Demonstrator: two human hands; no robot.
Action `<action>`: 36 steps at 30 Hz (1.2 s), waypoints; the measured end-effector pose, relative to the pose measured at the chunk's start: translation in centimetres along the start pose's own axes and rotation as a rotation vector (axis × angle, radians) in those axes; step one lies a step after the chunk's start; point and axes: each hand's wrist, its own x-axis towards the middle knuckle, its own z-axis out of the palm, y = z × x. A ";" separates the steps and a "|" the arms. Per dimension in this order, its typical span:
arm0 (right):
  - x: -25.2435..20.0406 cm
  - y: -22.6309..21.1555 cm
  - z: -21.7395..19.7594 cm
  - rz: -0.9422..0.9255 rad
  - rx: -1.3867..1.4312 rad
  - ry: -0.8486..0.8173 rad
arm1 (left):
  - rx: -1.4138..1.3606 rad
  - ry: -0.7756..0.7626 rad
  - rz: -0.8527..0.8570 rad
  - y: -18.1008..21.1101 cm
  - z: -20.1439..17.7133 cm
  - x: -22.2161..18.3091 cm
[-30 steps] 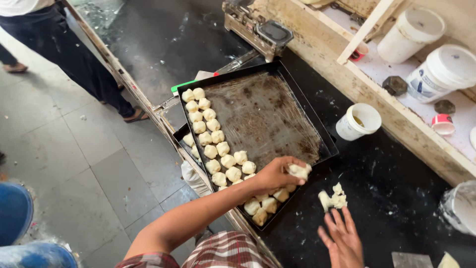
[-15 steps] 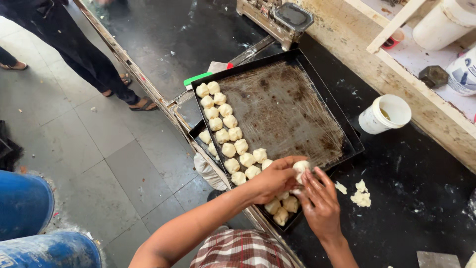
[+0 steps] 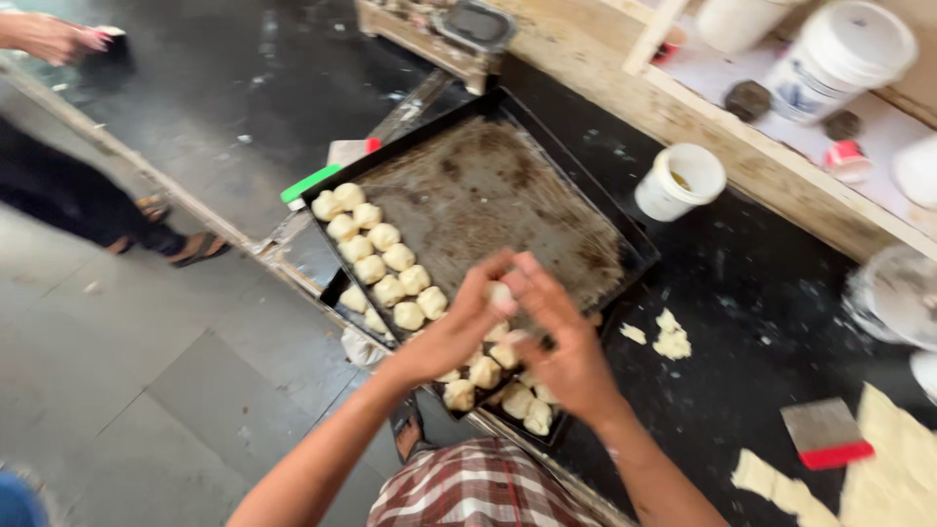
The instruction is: The person cuts sections of dough using a bench scraper, rolls the pieces into small balls by hand, and places them onto a large metal tray.
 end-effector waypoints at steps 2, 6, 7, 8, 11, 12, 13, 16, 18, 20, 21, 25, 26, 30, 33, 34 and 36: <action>0.4 -0.2 1.6 -0.174 -0.270 0.026 | -0.220 -0.084 -0.118 1.8 -2.1 -0.8; 3.4 3.8 7.2 -0.014 -0.168 0.162 | 0.455 0.306 0.268 -0.5 -6.6 2.5; 4.2 5.2 8.3 0.043 -0.104 0.133 | 0.557 0.426 0.115 -2.1 -7.6 2.7; 4.0 6.2 8.9 0.252 0.020 0.084 | 0.666 0.538 -0.032 -3.6 -8.8 3.1; 3.6 8.5 8.8 0.566 0.295 0.067 | 0.823 0.372 0.031 -7.5 -10.0 2.2; 1.4 8.7 7.4 0.487 0.288 0.139 | 0.799 0.244 0.037 -8.5 -9.5 1.7; -0.4 9.0 6.0 0.408 0.278 0.210 | 0.825 0.156 0.083 -9.2 -9.6 2.3; -6.6 9.9 0.8 0.566 0.358 0.279 | 1.030 -0.102 0.015 -10.5 -7.4 1.6; -10.5 9.6 -1.2 0.832 0.127 0.294 | 1.426 -0.199 -0.197 -10.1 -5.3 1.8; -15.2 9.5 -2.9 1.031 -0.022 0.300 | 1.394 -0.143 -0.122 -9.2 -4.7 3.0; -18.0 9.4 -3.8 1.094 -0.058 0.302 | 1.284 -0.039 0.021 -8.8 -3.8 3.0; -29.2 9.9 -7.3 0.700 -0.644 0.552 | 0.830 0.024 0.175 -6.6 1.1 5.3; -31.4 10.4 -8.0 0.716 -0.744 0.582 | 0.676 -0.016 0.161 -6.6 3.3 6.0; -35.6 13.6 -12.4 0.712 -0.877 0.595 | 0.683 -0.195 0.425 -5.8 13.0 7.7; -34.1 14.8 -14.5 0.822 -0.465 0.659 | 0.487 -0.392 0.182 -5.3 19.9 7.5; -32.4 15.1 -15.4 0.865 -0.278 0.685 | 0.489 -0.417 0.272 -5.3 22.1 7.7; -29.4 13.3 -15.5 0.721 0.165 0.568 | 0.359 -0.425 0.273 -5.4 25.0 8.3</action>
